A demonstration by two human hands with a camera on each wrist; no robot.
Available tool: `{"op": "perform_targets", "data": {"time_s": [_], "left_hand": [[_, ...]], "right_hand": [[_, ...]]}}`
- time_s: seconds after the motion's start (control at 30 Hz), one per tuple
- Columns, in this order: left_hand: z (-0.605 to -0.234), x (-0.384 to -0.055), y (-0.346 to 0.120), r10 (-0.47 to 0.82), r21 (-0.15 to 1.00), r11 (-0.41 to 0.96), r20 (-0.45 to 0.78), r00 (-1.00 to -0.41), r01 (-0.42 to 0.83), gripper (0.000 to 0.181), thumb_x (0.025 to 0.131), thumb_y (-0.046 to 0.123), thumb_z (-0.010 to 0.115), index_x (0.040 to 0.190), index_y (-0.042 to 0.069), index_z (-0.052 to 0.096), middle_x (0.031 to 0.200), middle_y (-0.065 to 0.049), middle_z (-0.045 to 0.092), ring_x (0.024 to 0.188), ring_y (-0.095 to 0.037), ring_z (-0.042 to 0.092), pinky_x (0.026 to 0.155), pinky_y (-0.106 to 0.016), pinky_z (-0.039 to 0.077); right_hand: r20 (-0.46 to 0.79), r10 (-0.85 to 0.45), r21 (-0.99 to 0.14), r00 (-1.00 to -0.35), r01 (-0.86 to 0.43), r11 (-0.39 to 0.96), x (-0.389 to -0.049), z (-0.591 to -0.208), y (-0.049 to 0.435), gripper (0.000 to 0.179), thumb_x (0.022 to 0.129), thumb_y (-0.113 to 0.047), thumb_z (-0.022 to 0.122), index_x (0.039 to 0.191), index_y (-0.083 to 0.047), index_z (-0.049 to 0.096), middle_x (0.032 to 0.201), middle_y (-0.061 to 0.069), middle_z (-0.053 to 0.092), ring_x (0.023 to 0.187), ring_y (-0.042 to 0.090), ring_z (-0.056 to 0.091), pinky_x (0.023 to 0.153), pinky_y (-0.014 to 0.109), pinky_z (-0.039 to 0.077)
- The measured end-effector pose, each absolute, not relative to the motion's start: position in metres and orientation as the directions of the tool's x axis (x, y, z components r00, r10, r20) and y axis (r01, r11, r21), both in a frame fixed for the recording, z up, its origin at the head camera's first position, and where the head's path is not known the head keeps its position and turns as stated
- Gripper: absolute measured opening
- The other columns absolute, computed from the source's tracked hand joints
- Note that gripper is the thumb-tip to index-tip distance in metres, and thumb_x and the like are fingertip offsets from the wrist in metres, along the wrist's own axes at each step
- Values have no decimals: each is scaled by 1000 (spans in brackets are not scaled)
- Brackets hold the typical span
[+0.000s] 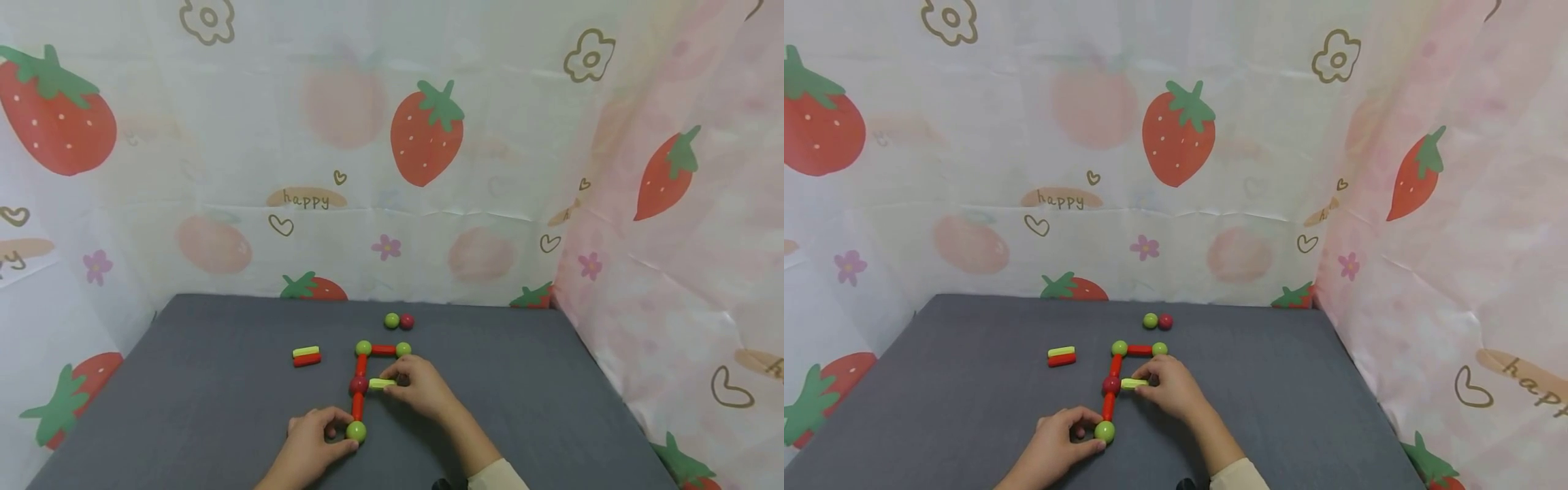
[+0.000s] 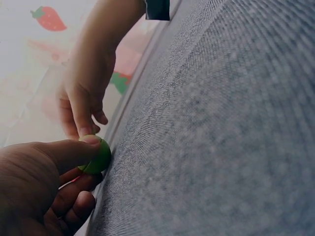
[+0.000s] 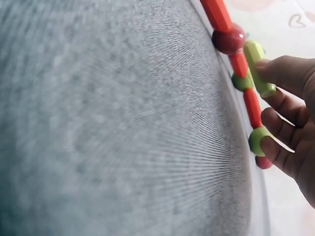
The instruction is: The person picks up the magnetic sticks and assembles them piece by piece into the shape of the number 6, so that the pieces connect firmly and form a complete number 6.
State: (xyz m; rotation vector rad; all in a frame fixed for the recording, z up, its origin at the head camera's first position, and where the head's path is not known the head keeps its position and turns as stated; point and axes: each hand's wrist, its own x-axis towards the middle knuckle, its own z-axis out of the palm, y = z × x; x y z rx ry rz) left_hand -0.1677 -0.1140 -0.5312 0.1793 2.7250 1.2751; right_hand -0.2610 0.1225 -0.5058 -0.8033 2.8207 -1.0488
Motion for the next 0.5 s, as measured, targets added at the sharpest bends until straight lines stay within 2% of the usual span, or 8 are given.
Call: {"op": "perform_targets", "data": {"time_s": [0.27,0.5], "left_hand": [[-531,-169,-114,178,767,640,-90,-980,45,36,71,50,81,98,30,70,88,13,64,78,-10,51,75,-40,23],[-532,-169,-113,197,763,643,-84,-977,64,34,71,50,82,96,31,69,86,13,64,76,-9,51,74,-39,23]], "right_hand": [[120,-469,-613,-875,-437,658,-265,-513,120,15,83,-27,77,98,-27,76,95,-12,63,86,6,56,79,25,47],[88,-468,-638,-879,-410,651,-267,-514,117,15,84,-27,77,98,-27,75,95,-11,62,85,7,58,78,25,47]]}}
